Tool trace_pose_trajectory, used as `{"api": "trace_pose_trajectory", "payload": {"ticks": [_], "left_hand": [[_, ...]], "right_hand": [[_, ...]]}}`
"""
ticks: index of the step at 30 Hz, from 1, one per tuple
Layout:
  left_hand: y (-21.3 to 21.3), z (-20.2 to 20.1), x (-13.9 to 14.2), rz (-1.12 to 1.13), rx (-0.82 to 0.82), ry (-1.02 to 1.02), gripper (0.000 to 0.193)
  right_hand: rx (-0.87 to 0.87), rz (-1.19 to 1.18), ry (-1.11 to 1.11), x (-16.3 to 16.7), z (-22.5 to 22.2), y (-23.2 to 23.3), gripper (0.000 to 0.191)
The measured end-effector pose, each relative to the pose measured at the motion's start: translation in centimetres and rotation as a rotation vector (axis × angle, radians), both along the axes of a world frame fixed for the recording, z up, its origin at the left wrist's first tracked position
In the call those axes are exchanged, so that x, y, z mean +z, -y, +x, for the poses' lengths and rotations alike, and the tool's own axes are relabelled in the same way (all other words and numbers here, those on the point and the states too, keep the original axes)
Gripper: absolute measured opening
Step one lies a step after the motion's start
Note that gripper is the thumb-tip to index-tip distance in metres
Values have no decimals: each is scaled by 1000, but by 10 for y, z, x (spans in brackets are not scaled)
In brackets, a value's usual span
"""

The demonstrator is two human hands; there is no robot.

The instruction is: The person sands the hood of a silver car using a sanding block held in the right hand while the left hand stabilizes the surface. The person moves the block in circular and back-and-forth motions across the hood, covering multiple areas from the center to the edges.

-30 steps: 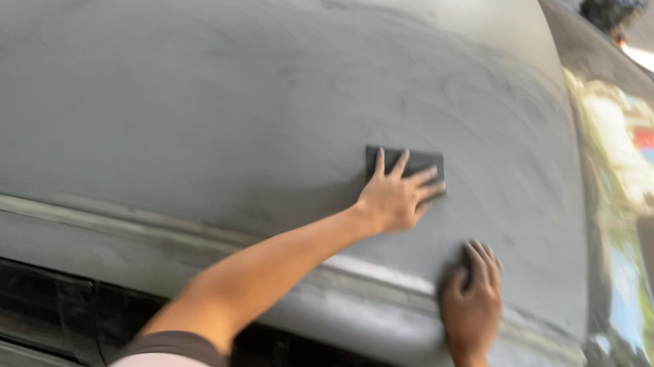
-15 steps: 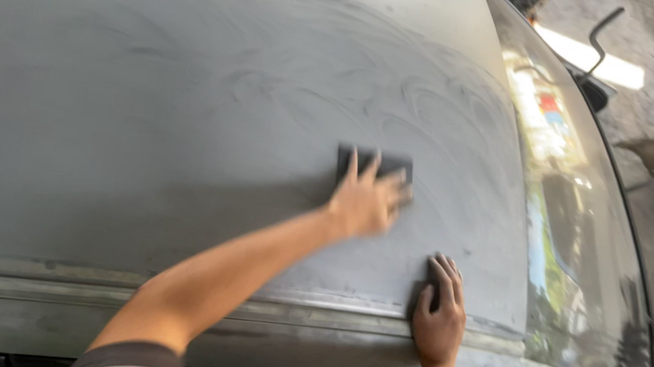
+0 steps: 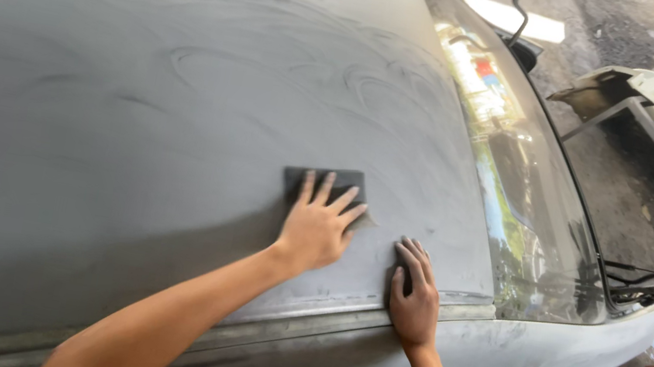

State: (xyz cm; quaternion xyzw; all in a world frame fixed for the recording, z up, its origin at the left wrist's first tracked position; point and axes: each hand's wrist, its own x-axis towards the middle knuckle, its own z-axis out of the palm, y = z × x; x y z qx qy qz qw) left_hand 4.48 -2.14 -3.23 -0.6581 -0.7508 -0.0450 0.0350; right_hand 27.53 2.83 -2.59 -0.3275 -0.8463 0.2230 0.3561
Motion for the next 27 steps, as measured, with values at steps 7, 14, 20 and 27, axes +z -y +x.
{"api": "trace_pose_trajectory", "payload": {"ticks": [7,14,20,27], "left_hand": [[45,-230,61,178,877,552,78],[80,-57,19,315,279,-97,56],[-50,-72,47,91,89,-6,57],[56,-207,59,137,719,-22,60]], "right_hand": [[-10,2,-4,8,-2,9,37],[-18,-25,14,18,-6,14,37],[-14,-26,-23,19,-7,9,39],[-13,-7,-14,5,-3,4,36]]}}
